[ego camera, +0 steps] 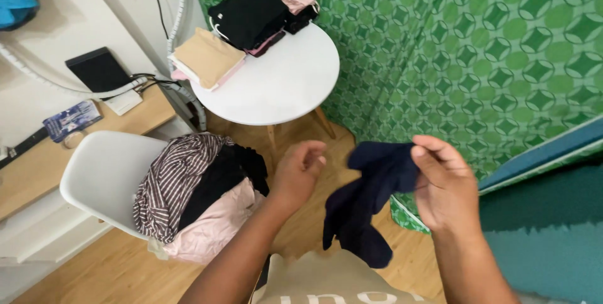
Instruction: The person folds a variety of clothing items, including a floral top, pink shorts, black pants, and a pink dress, on a white table. They smooth each item and fold it into a neat stack, occasionally moving between the table and a nearby chair to retrieve more clothes.
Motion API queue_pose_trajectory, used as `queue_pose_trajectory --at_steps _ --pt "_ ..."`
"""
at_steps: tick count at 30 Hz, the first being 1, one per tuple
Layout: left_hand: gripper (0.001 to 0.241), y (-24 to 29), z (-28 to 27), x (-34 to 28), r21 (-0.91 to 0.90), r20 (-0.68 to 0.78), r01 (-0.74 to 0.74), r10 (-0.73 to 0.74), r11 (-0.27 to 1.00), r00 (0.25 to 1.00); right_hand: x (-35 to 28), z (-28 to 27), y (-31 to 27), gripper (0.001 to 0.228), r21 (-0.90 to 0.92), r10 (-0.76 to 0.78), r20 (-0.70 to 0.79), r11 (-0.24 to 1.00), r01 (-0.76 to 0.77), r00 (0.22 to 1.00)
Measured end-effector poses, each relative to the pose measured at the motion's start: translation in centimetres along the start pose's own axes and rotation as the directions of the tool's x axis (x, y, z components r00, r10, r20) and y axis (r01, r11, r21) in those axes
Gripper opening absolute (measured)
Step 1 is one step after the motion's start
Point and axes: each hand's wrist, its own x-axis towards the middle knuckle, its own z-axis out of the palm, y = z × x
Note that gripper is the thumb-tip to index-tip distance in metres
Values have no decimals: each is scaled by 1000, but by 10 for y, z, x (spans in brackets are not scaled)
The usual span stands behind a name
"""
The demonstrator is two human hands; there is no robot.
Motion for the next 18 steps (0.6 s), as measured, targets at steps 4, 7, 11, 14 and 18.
queue_pose_trajectory --at_steps 4,7,11,14,18 --pt "47 21 33 -29 -248 355 -62 150 967 923 -17 17 12 18 -55 85 -12 995 -85 996" --pt "75 57 36 -47 -222 365 -320 383 921 849 -34 16 21 17 -143 202 -29 968 -205 979" --pt "40 52 41 -38 -243 371 -105 192 964 909 -39 15 10 18 -223 134 61 968 -118 989" --pt "38 55 38 -31 -330 439 92 67 940 896 -41 1 11 21 -325 52 97 946 -17 994" --pt "25 52 45 -16 -256 426 106 14 961 905 -44 31 -15 43 -479 -15 174 872 98 985"
